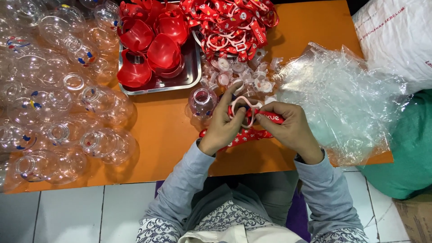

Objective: Packaging plastic bottles by attaching decorative red straps and placing them into clear plastic bags.

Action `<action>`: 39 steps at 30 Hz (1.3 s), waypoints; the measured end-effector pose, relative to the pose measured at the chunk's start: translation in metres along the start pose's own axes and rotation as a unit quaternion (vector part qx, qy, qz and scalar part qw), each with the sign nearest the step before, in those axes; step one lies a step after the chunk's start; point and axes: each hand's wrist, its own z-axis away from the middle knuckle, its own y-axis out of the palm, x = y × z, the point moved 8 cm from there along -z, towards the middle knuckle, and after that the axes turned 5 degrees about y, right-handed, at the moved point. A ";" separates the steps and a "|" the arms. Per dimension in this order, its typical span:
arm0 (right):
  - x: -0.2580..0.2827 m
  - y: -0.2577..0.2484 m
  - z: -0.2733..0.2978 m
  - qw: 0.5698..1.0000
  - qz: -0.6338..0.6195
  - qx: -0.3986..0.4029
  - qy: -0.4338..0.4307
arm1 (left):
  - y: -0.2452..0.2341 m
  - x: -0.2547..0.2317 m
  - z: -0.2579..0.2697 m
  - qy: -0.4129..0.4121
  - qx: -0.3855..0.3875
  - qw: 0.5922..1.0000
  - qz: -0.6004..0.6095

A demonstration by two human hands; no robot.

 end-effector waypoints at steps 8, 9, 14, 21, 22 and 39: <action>-0.002 -0.004 -0.001 0.999 0.023 -0.019 -0.017 | 0.003 0.003 0.004 -0.018 -0.025 0.999 -0.022; -0.008 -0.006 0.001 0.999 0.016 -0.027 -0.014 | 0.001 0.001 0.005 -0.019 -0.039 0.998 -0.037; -0.028 -0.009 -0.012 0.992 -0.105 0.044 -0.055 | 0.013 -0.020 0.001 -0.055 0.008 0.995 0.079; -0.035 0.018 -0.010 0.925 -0.355 0.135 -0.005 | 0.018 -0.042 -0.025 -0.023 0.061 0.991 0.120; -0.029 0.013 -0.014 0.925 -0.356 0.134 -0.004 | 0.015 -0.053 -0.027 -0.025 0.062 0.991 0.120; 0.045 -0.019 -0.022 0.975 -0.033 0.217 -0.027 | 0.021 -0.131 -0.029 0.088 0.263 0.960 0.046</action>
